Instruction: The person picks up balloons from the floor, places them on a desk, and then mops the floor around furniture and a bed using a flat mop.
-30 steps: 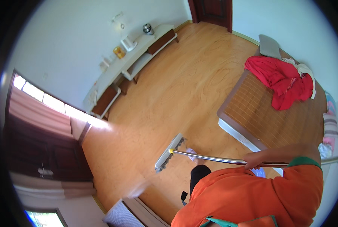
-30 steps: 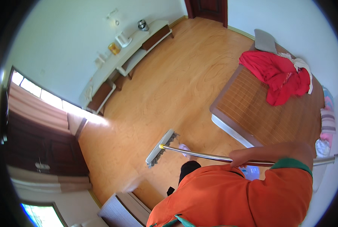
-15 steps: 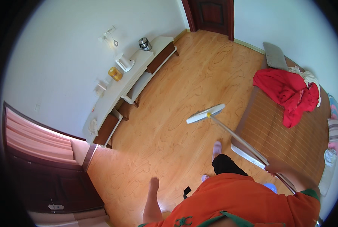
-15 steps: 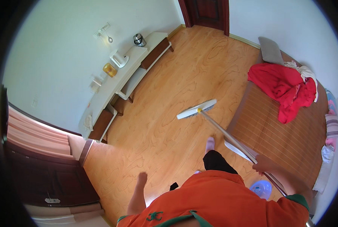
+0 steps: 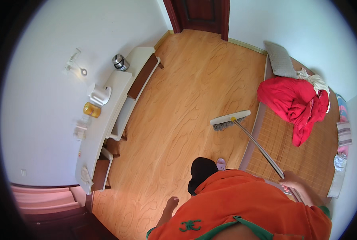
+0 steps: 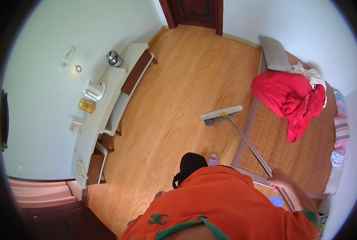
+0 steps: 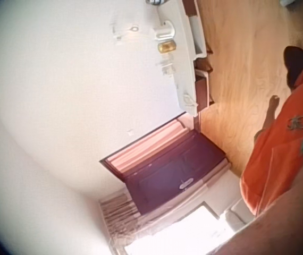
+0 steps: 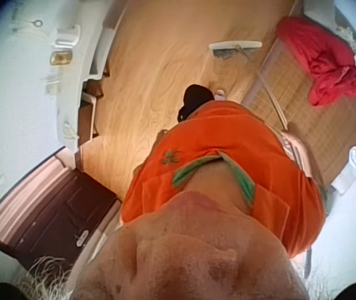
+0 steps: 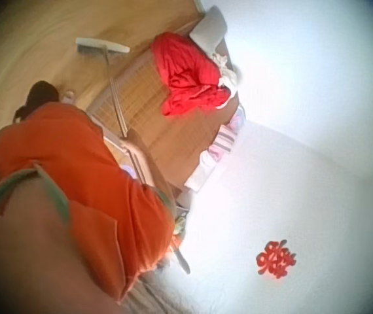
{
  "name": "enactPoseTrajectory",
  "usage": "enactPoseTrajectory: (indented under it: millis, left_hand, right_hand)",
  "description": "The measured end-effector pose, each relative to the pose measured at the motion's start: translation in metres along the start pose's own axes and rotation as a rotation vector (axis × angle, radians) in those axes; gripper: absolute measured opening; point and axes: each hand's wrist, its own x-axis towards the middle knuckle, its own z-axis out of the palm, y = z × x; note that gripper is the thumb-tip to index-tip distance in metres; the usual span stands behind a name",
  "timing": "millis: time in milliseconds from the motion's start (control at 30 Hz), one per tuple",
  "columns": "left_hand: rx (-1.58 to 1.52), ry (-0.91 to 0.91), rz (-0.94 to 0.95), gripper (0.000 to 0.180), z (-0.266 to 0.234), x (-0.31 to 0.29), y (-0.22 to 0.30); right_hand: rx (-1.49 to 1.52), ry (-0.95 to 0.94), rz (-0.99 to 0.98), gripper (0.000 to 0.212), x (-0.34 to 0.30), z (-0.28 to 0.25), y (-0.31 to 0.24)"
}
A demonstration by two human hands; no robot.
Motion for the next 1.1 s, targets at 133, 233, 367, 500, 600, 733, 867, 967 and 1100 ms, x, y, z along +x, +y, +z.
enactPoseTrajectory:
  millis: [133,233,367,500,600,733,867,967,1100]
  left_hand:
    - [0.134,-0.245,0.109,0.030,-0.040,0.087,0.004]
    - [0.242,-0.227,0.067,0.027,-0.101,0.158,0.027]
    - [0.129,-0.123,0.083,0.026,-0.202,0.278,0.166]
    - [0.252,0.032,0.233,0.032,-0.342,0.368,0.314]
    - [-0.052,0.189,0.421,0.027,-0.414,0.466,0.353]
    - [-0.052,0.190,0.501,0.027,-0.452,0.547,0.476]
    - [0.073,0.153,0.583,0.027,-0.443,0.590,0.544]
    - [0.199,0.016,0.650,0.022,-0.438,0.617,0.539]
    - [0.268,-0.245,0.498,0.026,-0.467,0.645,0.529]
  right_hand:
    - [0.016,0.026,0.038,0.012,0.018,-0.016,-0.065]
    - [0.010,0.052,0.062,0.012,0.038,-0.017,-0.134]
    - [0.203,0.072,0.155,0.014,0.074,-0.022,-0.174]
    - [0.196,0.093,0.143,0.013,0.071,-0.044,-0.289]
    - [0.207,0.110,0.103,0.014,0.099,-0.062,-0.353]
    - [0.308,0.107,0.128,0.012,0.141,-0.104,-0.409]
    - [0.383,0.079,0.150,0.011,0.194,-0.163,-0.484]
    - [0.369,0.088,0.058,0.011,0.242,-0.210,-0.542]
    - [0.382,0.070,0.004,0.014,0.296,-0.275,-0.639]
